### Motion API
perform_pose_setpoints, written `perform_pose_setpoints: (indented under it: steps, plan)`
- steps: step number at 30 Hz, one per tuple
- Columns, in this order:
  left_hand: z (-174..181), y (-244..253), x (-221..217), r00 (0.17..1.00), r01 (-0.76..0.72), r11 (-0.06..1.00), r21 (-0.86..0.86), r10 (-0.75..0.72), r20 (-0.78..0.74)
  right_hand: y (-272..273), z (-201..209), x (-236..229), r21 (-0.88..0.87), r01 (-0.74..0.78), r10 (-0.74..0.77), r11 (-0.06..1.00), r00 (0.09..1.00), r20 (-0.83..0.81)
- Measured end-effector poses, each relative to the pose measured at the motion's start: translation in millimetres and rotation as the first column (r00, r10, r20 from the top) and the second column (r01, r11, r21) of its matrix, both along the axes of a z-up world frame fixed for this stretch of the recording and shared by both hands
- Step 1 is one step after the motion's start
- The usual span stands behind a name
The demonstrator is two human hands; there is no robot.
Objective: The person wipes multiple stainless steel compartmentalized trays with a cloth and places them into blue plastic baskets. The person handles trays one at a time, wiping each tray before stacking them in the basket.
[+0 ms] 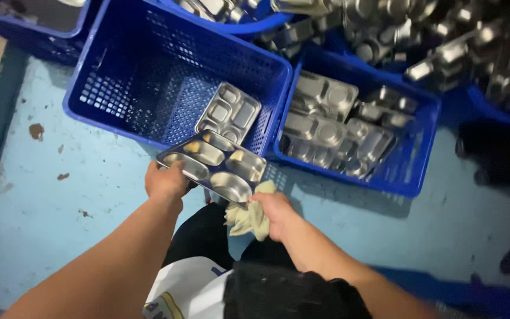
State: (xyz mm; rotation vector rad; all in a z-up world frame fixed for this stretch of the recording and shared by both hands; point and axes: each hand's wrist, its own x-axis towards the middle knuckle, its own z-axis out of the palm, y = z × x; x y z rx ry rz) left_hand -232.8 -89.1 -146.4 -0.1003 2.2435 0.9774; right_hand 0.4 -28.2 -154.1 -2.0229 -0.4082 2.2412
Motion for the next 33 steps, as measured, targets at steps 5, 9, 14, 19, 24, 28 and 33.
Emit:
perform_pose_setpoints:
  steps: [5,9,14,19,24,28,33]
  plan:
    - [15.3,26.4,-25.1,0.929,-0.199,0.960,0.196,0.121,0.350,26.1,-4.7,-20.0,0.142,-0.056,0.056,0.988,0.998,0.005]
    - [-8.4,43.0,-41.5,0.989,0.132,0.991,0.027,-0.133,0.062,40.9,-13.4,-8.0,0.182,-0.092,0.080,0.979,0.994,0.075]
    - [-23.9,39.8,-65.4,0.986,0.130,0.981,-0.144,-0.113,0.121,12.3,-15.0,11.0,0.117,-0.078,0.069,0.990,0.994,0.082]
    - [-37.4,31.4,-52.2,0.938,0.338,0.917,-0.212,-0.308,0.162,10.7,-10.7,14.9,0.119,-0.084,0.077,0.989,0.995,0.062]
    - [-51.9,48.3,-14.0,0.786,0.612,0.782,-0.118,-0.587,0.193,30.4,-2.5,43.4,0.216,0.111,-0.119,0.970,0.992,0.027]
    - [-58.2,84.9,34.4,0.636,0.762,0.645,-0.058,-0.728,0.256,37.8,6.8,86.7,0.211,0.311,-0.324,0.927,0.946,0.026]
    - [-80.6,126.0,101.6,0.440,0.898,0.424,-0.117,-0.861,0.255,45.9,-3.9,162.8,0.247,0.527,-0.532,0.813,0.845,-0.051]
